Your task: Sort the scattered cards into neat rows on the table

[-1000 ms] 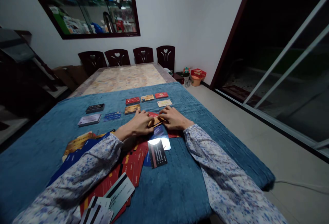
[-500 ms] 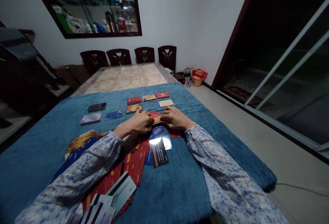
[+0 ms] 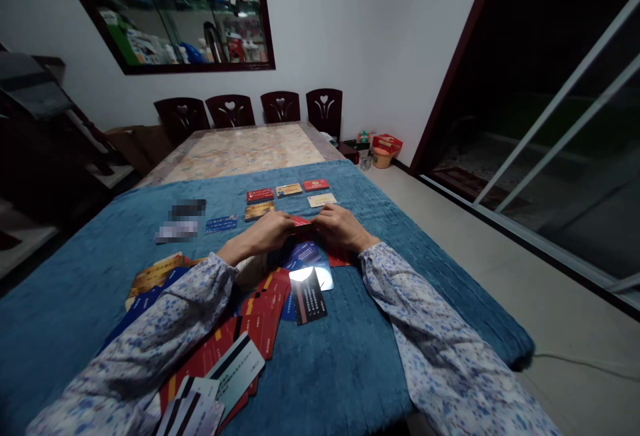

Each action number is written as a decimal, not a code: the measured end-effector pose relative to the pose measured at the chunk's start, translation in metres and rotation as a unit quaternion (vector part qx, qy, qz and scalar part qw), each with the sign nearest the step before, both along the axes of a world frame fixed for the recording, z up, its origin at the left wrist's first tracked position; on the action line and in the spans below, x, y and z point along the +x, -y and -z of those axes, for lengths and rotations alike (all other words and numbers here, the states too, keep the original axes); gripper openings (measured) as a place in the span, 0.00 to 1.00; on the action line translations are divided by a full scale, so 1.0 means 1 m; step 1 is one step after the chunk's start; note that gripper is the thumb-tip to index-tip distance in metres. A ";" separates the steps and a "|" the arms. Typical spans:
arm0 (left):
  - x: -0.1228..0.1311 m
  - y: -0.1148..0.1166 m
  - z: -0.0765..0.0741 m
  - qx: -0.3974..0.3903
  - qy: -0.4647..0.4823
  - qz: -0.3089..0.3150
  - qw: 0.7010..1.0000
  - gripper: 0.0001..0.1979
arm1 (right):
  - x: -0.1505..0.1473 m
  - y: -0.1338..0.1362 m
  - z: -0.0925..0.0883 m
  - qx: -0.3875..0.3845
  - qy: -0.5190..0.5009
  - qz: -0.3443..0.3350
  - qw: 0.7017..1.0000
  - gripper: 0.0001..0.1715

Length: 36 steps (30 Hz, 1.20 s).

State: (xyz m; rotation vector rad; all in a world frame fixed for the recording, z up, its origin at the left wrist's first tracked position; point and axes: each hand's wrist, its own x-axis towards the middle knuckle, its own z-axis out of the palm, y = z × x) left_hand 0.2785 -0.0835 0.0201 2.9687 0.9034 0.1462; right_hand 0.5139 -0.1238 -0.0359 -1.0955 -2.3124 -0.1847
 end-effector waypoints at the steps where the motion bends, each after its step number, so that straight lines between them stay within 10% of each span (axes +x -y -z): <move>1: 0.000 -0.001 0.001 -0.004 -0.004 0.002 1.000 0.14 | 0.000 -0.001 0.001 -0.002 -0.002 0.003 1.000 0.15; 36: 0.003 -0.001 0.026 0.039 0.007 -0.111 0.993 0.23 | -0.018 0.003 0.006 -0.031 0.056 0.098 0.993 0.30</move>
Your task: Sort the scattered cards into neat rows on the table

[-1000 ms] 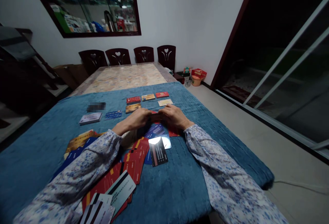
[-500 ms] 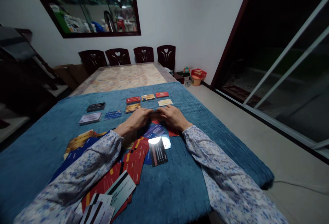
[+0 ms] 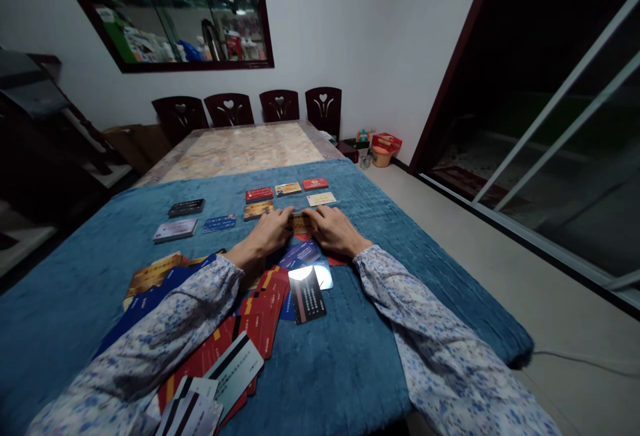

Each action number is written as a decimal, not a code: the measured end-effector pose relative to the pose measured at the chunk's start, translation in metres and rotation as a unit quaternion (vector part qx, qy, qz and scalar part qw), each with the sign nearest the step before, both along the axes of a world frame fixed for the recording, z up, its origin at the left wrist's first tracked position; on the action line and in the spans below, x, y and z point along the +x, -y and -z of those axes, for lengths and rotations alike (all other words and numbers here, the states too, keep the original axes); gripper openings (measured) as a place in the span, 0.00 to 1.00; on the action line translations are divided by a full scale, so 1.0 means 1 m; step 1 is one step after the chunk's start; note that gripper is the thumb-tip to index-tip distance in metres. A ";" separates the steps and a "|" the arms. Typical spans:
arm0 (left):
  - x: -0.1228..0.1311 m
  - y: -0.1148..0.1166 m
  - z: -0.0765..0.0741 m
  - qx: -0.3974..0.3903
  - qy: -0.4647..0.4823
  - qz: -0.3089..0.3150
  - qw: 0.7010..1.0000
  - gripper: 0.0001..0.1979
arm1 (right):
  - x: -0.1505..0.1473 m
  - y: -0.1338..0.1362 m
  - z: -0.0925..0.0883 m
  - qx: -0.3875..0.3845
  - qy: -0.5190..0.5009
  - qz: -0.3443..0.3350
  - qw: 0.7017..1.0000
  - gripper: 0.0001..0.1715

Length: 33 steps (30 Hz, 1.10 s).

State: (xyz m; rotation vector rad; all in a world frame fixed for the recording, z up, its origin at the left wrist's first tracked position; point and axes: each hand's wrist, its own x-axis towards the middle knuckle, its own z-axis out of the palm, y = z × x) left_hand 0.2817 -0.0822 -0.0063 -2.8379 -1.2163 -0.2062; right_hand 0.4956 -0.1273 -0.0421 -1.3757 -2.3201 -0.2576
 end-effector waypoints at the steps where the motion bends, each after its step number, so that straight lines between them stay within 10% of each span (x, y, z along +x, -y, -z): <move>1: 0.001 0.001 -0.001 -0.005 -0.003 -0.008 1.000 0.21 | 0.000 0.000 0.000 0.001 0.001 0.000 1.000 0.30; 33: 0.001 0.006 -0.007 0.028 -0.057 0.022 0.998 0.18 | 0.013 -0.006 -0.001 -0.040 0.035 0.012 0.999 0.32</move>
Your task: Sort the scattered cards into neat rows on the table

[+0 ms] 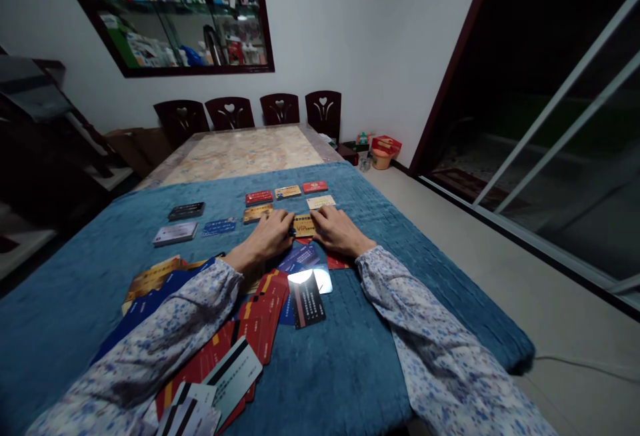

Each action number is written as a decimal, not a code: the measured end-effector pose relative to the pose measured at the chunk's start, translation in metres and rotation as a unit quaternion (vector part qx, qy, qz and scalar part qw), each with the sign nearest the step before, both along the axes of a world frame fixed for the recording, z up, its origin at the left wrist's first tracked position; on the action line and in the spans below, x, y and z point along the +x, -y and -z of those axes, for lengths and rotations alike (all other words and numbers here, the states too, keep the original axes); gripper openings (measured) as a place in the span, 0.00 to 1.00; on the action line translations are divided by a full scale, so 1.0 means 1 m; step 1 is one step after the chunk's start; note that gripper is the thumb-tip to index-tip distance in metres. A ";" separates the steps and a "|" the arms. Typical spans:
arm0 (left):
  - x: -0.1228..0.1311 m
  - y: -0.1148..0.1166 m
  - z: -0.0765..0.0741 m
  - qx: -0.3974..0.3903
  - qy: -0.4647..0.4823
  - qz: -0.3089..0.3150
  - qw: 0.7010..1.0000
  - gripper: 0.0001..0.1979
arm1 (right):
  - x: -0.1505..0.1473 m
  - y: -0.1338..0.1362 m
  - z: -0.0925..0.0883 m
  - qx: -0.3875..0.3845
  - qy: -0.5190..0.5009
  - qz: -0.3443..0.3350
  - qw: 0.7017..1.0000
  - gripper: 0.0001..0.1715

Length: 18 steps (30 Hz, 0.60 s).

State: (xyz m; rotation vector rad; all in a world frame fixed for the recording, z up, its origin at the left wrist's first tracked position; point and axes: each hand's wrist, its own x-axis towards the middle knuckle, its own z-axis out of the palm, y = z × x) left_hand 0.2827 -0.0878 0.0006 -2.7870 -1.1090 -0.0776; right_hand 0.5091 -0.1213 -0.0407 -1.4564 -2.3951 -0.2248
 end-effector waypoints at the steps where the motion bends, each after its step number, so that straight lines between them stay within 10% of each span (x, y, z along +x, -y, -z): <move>1: 0.000 0.000 -0.001 0.005 -0.002 0.001 1.000 0.18 | 0.000 0.000 -0.001 0.004 0.004 0.000 1.000 0.32; 18: -0.006 -0.010 -0.013 0.008 -0.027 0.010 1.000 0.17 | -0.003 -0.014 -0.027 -0.024 0.026 -0.023 0.999 0.22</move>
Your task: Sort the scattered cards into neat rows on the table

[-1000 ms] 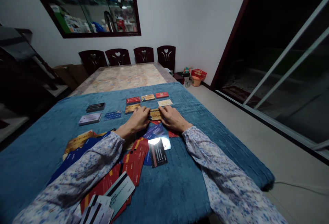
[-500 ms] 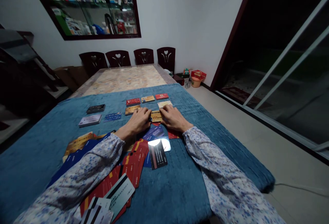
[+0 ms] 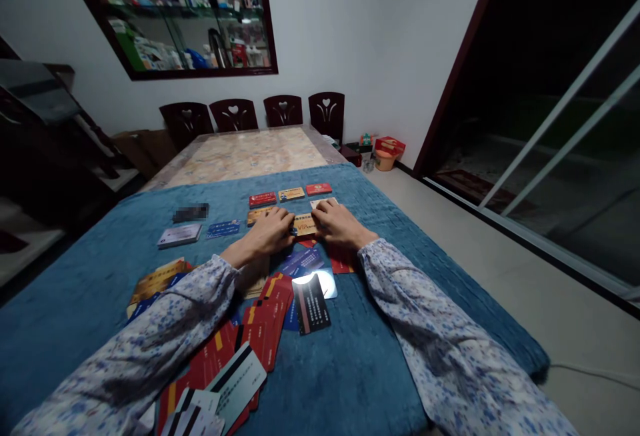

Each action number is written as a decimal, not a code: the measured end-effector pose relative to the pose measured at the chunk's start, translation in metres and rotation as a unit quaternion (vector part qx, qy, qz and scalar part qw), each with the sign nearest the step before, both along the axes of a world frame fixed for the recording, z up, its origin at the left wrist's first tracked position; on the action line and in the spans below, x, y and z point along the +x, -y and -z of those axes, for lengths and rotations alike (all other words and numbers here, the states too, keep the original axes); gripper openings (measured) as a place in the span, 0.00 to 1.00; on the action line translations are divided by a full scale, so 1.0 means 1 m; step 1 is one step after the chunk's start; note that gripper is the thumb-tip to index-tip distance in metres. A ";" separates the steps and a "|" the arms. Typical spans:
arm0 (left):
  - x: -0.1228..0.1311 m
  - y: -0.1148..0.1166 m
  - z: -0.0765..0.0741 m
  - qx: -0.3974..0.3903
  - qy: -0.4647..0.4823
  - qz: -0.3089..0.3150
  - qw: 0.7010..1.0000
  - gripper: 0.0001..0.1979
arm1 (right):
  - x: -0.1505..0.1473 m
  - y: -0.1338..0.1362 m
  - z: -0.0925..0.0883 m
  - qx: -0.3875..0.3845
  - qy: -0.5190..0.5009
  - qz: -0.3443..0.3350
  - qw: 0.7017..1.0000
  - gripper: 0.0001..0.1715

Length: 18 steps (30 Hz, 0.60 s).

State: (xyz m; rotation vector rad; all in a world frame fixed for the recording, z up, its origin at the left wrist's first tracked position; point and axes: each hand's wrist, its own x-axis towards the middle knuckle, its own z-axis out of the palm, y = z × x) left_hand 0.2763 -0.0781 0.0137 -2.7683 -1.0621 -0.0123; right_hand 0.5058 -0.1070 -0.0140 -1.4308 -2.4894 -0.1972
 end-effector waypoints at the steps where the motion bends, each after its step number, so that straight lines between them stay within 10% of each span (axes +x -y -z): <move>1: 0.000 -0.003 -0.002 -0.001 -0.002 0.002 1.000 0.17 | 0.000 -0.003 -0.002 -0.002 0.000 -0.008 1.000 0.19; 18: -0.005 -0.072 -0.022 -0.014 0.005 0.009 1.000 0.15 | -0.007 -0.058 -0.043 -0.044 0.027 -0.001 0.999 0.09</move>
